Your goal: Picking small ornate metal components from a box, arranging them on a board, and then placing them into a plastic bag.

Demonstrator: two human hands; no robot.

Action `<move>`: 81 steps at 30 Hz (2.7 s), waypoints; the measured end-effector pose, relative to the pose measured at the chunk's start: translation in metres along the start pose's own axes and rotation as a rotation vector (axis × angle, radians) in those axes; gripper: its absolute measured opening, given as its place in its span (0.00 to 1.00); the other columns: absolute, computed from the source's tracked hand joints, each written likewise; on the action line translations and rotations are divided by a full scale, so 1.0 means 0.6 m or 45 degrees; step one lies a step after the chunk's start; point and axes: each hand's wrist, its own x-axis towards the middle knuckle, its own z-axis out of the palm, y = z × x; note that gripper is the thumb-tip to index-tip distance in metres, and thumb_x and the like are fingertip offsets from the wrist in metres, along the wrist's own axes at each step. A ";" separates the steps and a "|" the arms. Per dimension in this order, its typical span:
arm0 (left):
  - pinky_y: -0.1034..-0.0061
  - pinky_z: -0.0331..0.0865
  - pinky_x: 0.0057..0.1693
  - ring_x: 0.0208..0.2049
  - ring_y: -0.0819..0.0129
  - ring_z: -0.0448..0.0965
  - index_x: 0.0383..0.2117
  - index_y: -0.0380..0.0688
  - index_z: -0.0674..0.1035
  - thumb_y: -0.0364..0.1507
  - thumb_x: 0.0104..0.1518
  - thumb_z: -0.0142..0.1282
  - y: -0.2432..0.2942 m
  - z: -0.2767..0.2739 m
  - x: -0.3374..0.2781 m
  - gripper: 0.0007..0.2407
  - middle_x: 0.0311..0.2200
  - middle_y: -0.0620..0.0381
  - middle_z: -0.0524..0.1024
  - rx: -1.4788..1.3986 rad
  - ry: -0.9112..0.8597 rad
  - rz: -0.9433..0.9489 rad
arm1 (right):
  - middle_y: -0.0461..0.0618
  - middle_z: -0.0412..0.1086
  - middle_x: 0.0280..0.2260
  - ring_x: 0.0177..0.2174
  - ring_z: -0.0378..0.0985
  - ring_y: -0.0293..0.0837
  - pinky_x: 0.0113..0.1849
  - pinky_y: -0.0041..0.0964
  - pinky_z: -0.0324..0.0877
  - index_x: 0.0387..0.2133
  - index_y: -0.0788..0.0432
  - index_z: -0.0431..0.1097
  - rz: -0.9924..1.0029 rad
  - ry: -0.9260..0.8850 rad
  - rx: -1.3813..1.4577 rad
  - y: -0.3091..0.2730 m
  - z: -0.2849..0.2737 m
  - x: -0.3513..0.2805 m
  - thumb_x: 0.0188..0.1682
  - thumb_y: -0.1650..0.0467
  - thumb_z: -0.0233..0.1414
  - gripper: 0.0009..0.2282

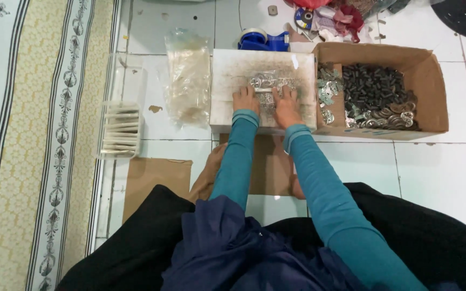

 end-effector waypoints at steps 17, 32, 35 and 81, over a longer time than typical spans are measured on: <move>0.46 0.57 0.56 0.60 0.32 0.62 0.72 0.61 0.49 0.41 0.64 0.49 0.042 -0.024 0.007 0.31 0.62 0.26 0.58 -0.075 -0.310 -0.120 | 0.57 0.52 0.61 0.54 0.56 0.61 0.50 0.56 0.63 0.66 0.52 0.60 0.103 0.015 0.055 0.007 0.029 0.021 0.51 0.76 0.49 0.27; 0.45 0.57 0.56 0.61 0.31 0.60 0.73 0.53 0.50 0.42 0.64 0.52 0.036 -0.060 -0.011 0.33 0.65 0.26 0.54 -0.073 -0.327 -0.071 | 0.54 0.56 0.60 0.55 0.57 0.59 0.49 0.52 0.65 0.65 0.50 0.63 0.188 0.061 0.020 -0.039 -0.010 -0.011 0.52 0.75 0.45 0.25; 0.46 0.58 0.56 0.61 0.32 0.60 0.73 0.53 0.50 0.42 0.65 0.51 0.033 -0.063 -0.022 0.32 0.65 0.27 0.53 -0.056 -0.347 -0.056 | 0.53 0.58 0.59 0.54 0.59 0.58 0.48 0.51 0.66 0.64 0.49 0.64 0.206 0.053 0.046 -0.039 -0.003 -0.012 0.52 0.76 0.45 0.24; 0.66 0.76 0.39 0.43 0.57 0.79 0.68 0.63 0.60 0.33 0.64 0.54 -0.014 -0.026 -0.034 0.26 0.51 0.40 0.69 -0.198 -0.021 -0.035 | 0.45 0.63 0.31 0.35 0.69 0.51 0.31 0.48 0.64 0.34 0.45 0.65 -0.035 0.815 -0.561 -0.052 0.020 0.034 0.51 0.69 0.51 0.03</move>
